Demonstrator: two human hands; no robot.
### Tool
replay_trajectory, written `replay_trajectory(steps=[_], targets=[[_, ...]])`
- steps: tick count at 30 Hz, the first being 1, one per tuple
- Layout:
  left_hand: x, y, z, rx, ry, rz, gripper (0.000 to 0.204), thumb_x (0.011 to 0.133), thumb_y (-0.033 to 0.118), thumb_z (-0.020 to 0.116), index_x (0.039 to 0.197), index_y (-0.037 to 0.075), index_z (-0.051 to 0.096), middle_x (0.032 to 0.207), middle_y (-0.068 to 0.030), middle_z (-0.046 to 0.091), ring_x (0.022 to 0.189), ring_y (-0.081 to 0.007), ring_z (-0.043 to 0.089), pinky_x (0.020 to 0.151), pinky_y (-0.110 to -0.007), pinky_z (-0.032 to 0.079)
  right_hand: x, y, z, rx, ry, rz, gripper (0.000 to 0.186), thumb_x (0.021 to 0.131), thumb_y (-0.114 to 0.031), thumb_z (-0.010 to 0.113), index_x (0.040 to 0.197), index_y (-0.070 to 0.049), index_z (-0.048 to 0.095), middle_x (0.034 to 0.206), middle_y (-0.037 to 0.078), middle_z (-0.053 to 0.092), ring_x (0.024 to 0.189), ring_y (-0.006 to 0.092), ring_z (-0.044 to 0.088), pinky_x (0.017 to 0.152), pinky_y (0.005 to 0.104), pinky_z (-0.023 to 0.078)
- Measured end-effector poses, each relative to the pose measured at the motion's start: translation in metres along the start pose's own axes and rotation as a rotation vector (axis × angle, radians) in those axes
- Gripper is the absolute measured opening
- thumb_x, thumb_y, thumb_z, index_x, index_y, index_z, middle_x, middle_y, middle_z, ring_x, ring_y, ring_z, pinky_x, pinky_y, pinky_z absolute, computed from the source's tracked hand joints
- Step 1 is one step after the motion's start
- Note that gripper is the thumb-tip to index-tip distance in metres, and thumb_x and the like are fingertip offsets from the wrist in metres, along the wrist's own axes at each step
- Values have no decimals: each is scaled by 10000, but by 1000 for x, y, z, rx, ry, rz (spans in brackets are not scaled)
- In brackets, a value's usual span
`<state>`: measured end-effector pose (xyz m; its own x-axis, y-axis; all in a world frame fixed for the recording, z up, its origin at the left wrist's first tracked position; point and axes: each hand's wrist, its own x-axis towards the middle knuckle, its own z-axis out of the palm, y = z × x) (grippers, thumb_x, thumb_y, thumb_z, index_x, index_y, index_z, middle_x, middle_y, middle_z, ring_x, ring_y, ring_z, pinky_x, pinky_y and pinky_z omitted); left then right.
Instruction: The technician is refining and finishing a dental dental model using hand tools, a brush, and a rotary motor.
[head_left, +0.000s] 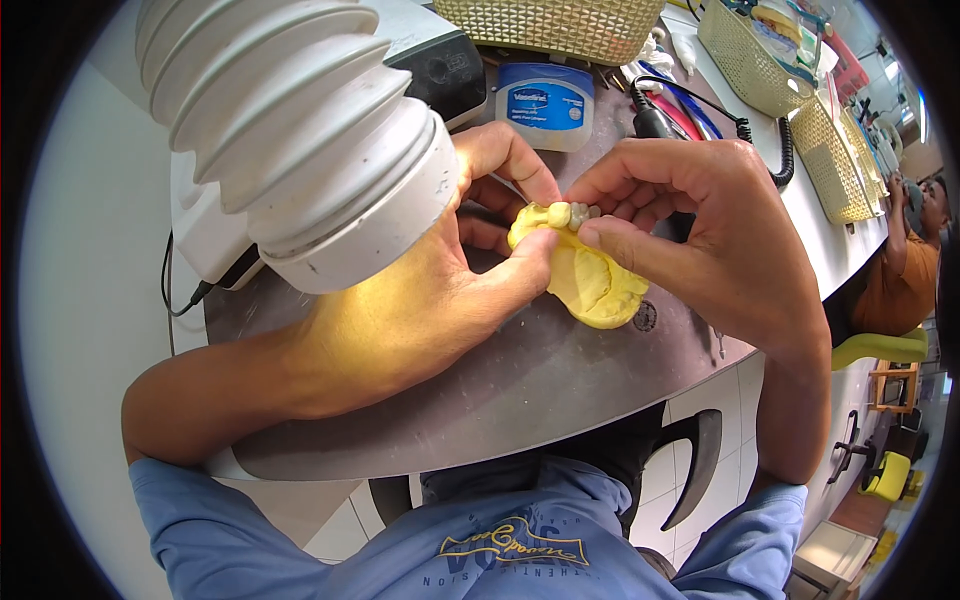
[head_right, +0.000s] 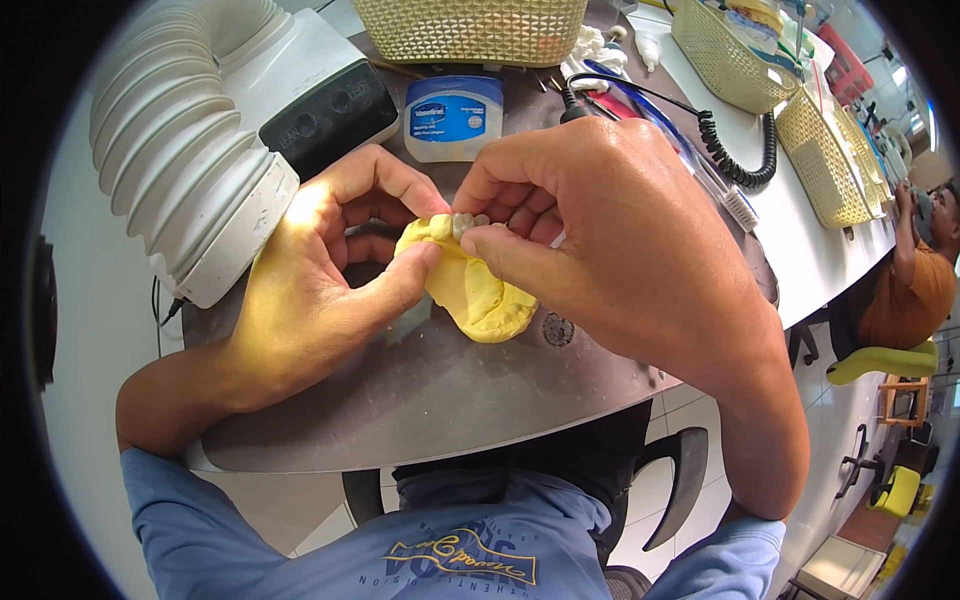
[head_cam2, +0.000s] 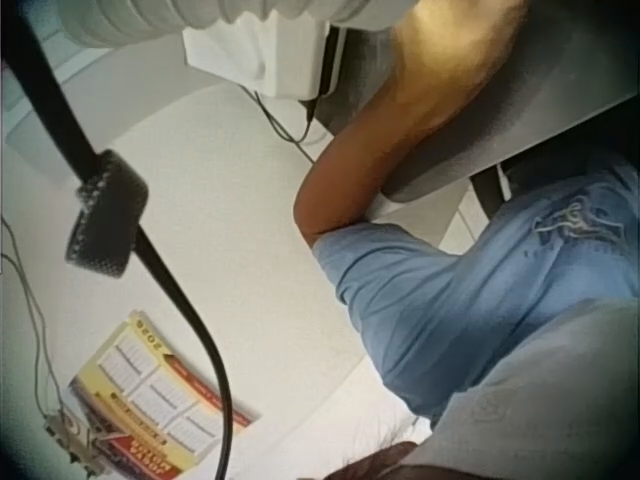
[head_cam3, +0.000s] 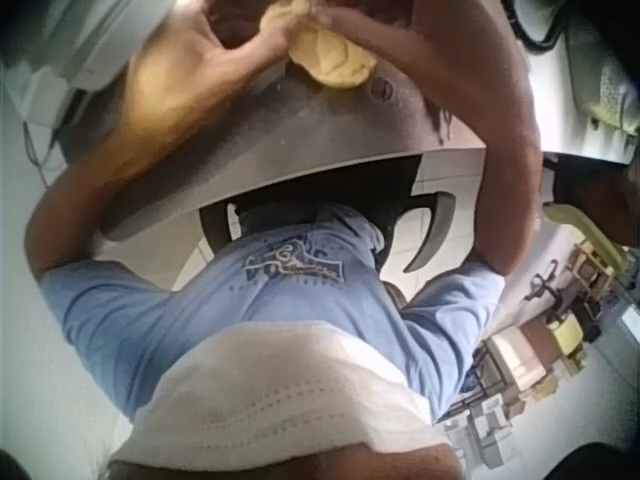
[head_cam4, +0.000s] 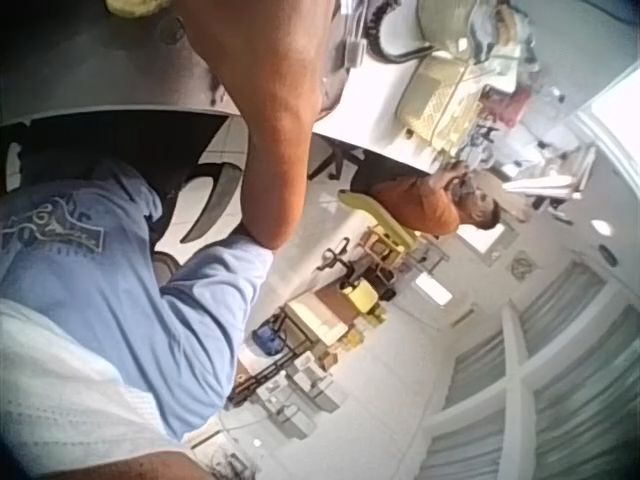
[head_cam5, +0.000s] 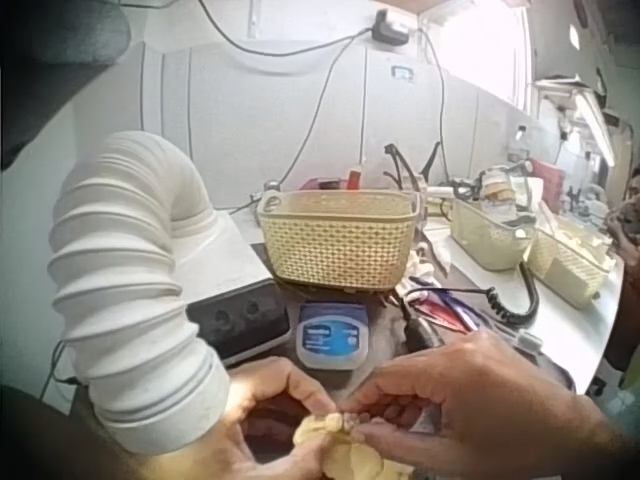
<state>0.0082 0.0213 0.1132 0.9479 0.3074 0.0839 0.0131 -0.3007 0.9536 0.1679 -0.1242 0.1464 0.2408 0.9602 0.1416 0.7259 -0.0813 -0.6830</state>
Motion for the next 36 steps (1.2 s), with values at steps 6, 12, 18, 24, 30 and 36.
replay_trajectory(steps=[6,12,18,24,30,36], targets=[[1,-3,-3,79,-7,-54,197,932,67,668,1101,26,576,1091,-37,619,1024,-96,622,827,-239,522,3,0,0,-42,-8,7,142,857,-45,725,978,27,745,838,55,734,766,85,676,708,236,540],[1,-3,-4,116,8,-48,172,947,72,667,1093,11,598,1111,-52,628,1034,-102,624,823,-221,546,8,-4,-5,-92,-55,51,149,852,-54,731,979,23,749,826,60,732,753,81,672,705,232,537],[3,-9,-2,-72,20,-26,212,956,75,683,1128,-19,602,1095,-85,658,985,-111,649,843,-223,560,12,9,-8,26,-148,165,196,933,-124,712,1021,50,727,901,57,737,829,70,680,775,224,544],[6,-13,-4,19,21,29,262,966,154,703,1130,-32,620,1049,-100,684,965,-124,671,838,-254,570,7,28,-3,256,-80,43,191,955,-126,703,1025,51,716,917,61,732,844,70,684,792,219,557],[7,-15,-1,-95,37,17,265,963,188,716,1118,-13,638,1031,-86,694,942,-123,672,833,-258,568,18,23,-14,-24,-194,110,179,959,-118,696,1024,46,723,909,58,731,807,57,675,757,206,546],[3,-12,-2,58,57,84,226,961,90,671,1157,-16,634,1113,-66,633,1016,-95,615,840,-228,529,12,16,-12,-179,89,73,162,946,-132,691,1030,-4,746,900,37,732,749,73,642,657,223,493]])
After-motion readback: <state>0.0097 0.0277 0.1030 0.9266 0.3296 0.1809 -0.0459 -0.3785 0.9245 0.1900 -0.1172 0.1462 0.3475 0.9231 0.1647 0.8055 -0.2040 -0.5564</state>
